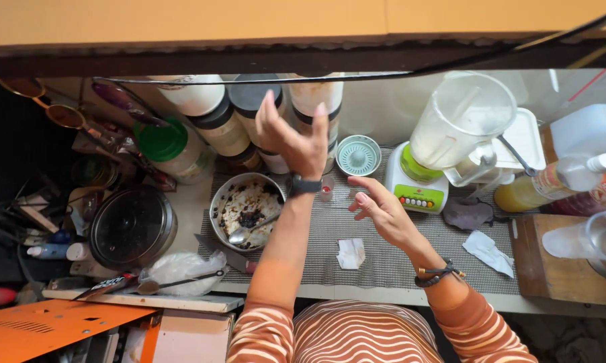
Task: The person scoops white powder from a container into a blender jar, then adds a brown powder. They open a pot of black beans, scoop some into a plastic cup, and pour a liquid from a dispenser into the cup. Finally, they add a dark chunky substance to the cup.
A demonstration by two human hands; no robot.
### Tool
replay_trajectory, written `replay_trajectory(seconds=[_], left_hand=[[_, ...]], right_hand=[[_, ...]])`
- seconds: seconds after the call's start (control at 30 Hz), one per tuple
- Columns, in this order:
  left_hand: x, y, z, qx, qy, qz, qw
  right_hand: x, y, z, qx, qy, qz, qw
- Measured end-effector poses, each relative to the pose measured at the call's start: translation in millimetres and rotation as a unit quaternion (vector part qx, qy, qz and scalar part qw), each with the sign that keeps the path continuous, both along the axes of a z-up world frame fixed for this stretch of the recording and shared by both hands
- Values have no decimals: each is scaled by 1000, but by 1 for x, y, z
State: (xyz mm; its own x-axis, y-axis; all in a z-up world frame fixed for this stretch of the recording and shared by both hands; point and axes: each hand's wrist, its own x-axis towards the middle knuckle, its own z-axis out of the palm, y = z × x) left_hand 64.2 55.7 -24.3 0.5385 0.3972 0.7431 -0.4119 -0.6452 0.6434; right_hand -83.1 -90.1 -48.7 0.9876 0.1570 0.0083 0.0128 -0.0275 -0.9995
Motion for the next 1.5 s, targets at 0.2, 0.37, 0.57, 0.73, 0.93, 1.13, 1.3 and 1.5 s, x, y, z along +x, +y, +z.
replay_trajectory(seconds=[0.2, 0.37, 0.57, 0.73, 0.93, 1.13, 1.3, 1.5], left_hand=[[42, -39, 15, 56, 108, 48, 991], [-30, -37, 14, 88, -3, -101, 991], [-139, -42, -12, 210, -1, -347, 914], [-197, -44, -79, 113, 14, -366, 924], [-237, -44, -151, -31, 108, -319, 941], [-226, -41, -143, -127, 232, -263, 928], [-204, -10, -196, -548, 542, -360, 526], [-202, 17, -169, -474, 656, -381, 448]], right_hand=[[-4, -22, 8, -33, -69, -5, 997], [-13, -57, 62, -116, -215, -110, 963], [-26, -90, 86, -333, -291, -128, 888], [-46, -120, -30, -190, -81, -99, 973], [-87, -83, -65, 216, 375, -147, 890], [-94, -78, -88, 118, 245, -158, 949], [-73, -74, 8, -324, -361, 93, 870], [-88, -88, 22, -355, -478, 352, 722]])
